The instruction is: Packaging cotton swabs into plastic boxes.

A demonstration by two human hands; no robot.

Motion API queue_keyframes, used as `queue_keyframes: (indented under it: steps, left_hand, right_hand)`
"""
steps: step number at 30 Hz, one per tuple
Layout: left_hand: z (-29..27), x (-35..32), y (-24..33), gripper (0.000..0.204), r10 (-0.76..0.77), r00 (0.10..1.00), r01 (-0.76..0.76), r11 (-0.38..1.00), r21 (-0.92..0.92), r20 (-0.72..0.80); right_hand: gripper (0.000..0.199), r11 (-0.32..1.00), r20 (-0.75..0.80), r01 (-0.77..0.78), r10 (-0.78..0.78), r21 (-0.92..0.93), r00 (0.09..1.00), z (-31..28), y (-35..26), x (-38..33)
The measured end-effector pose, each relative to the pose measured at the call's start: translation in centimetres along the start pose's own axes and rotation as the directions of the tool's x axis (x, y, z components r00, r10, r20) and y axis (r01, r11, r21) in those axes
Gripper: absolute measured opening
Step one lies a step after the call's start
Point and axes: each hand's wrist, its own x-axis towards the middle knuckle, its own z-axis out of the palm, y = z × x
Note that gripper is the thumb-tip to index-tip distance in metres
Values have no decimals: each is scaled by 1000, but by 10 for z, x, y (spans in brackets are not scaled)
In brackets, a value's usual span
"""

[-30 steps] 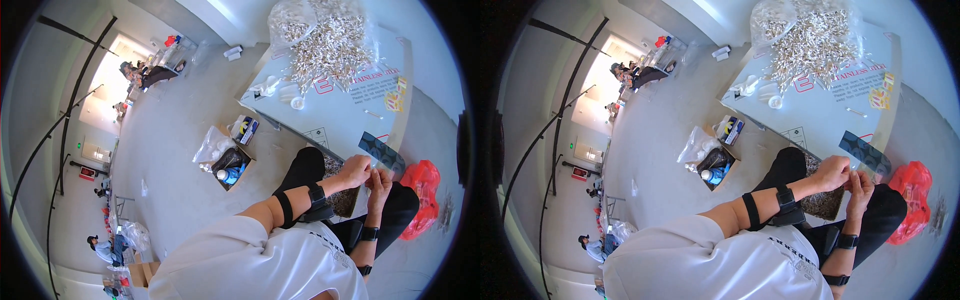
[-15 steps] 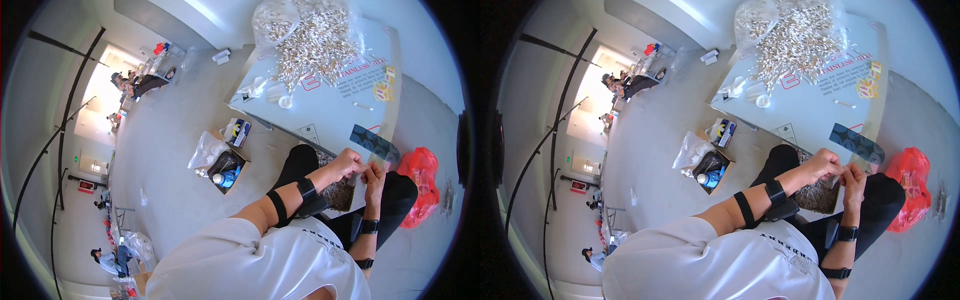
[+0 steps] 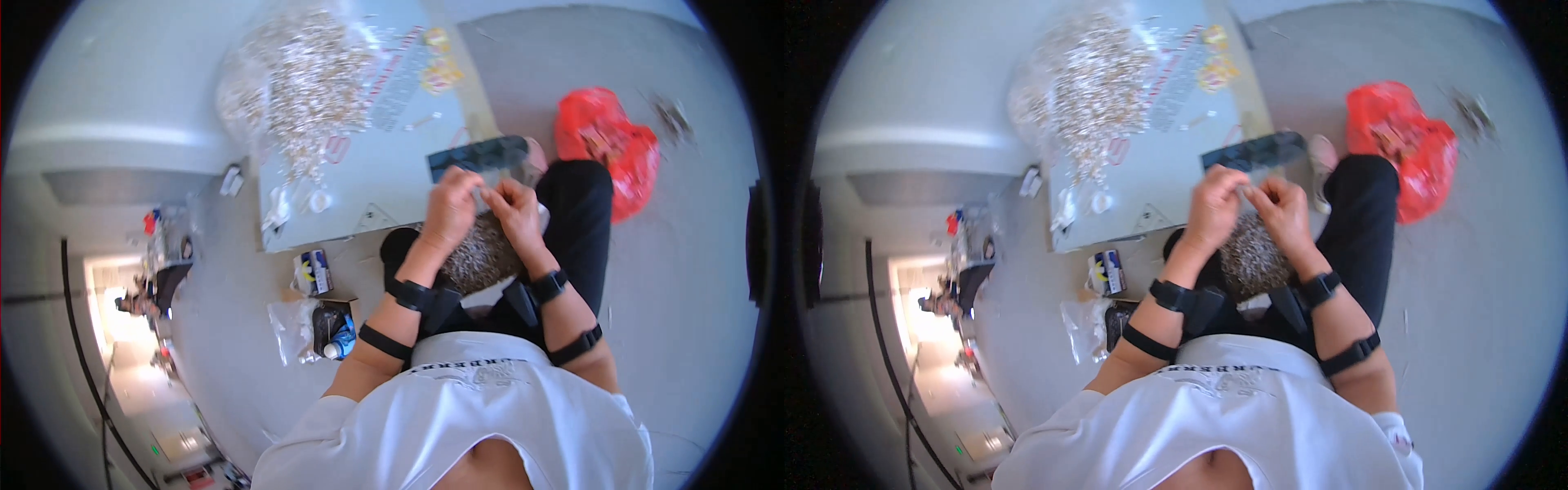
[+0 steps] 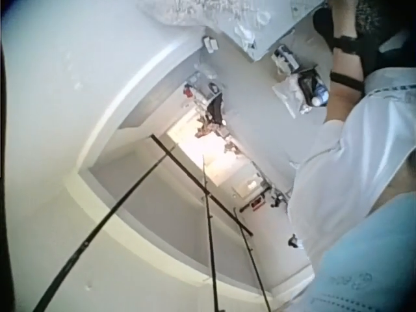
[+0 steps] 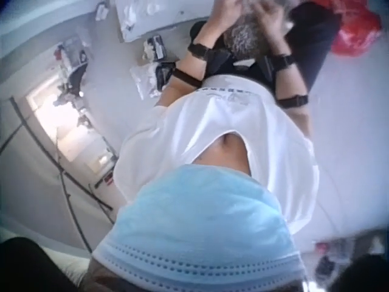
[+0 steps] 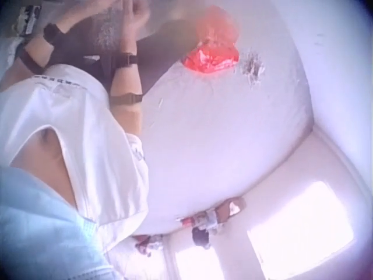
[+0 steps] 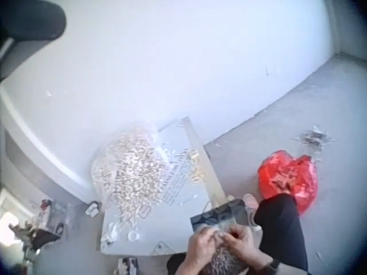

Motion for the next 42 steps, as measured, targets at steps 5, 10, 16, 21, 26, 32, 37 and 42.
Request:
queue_keyframes:
  steps: [5,10,16,21,26,32,37,42]
  left_hand:
    - [29,35,-20,8,-330,940,343,902,-261,92]
    - [69,73,-24,4,-284,952,307,868,-389,117]
    - [103,116,-39,16,147,968,-157,987,35,205]
    - [111,124,-58,16,146,933,-211,963,171,330]
    - [106,120,-68,16,122,927,-203,959,200,355]
    - [82,116,-65,15,163,912,-234,961,148,377]
    - [54,115,-72,16,-23,842,102,988,-116,538]
    - [57,114,-69,14,-217,834,344,924,-169,508]
  right_hand:
    - [34,823,-152,-349,455,448,877,-19,0,10]
    - [16,683,-106,-162,333,712,937,-32,13,24]
    - [10,794,-519,30,369,608,771,-47,44,64]
    - [11,836,-567,-23,392,548,725,-39,61,74]
    - [10,773,-498,-80,480,629,722,-36,53,70]
    - [10,717,-366,-166,524,677,769,-33,39,55]
    - [7,764,-406,-75,420,641,812,-18,29,49]
    - [10,877,-471,-60,312,476,825,-4,32,45]
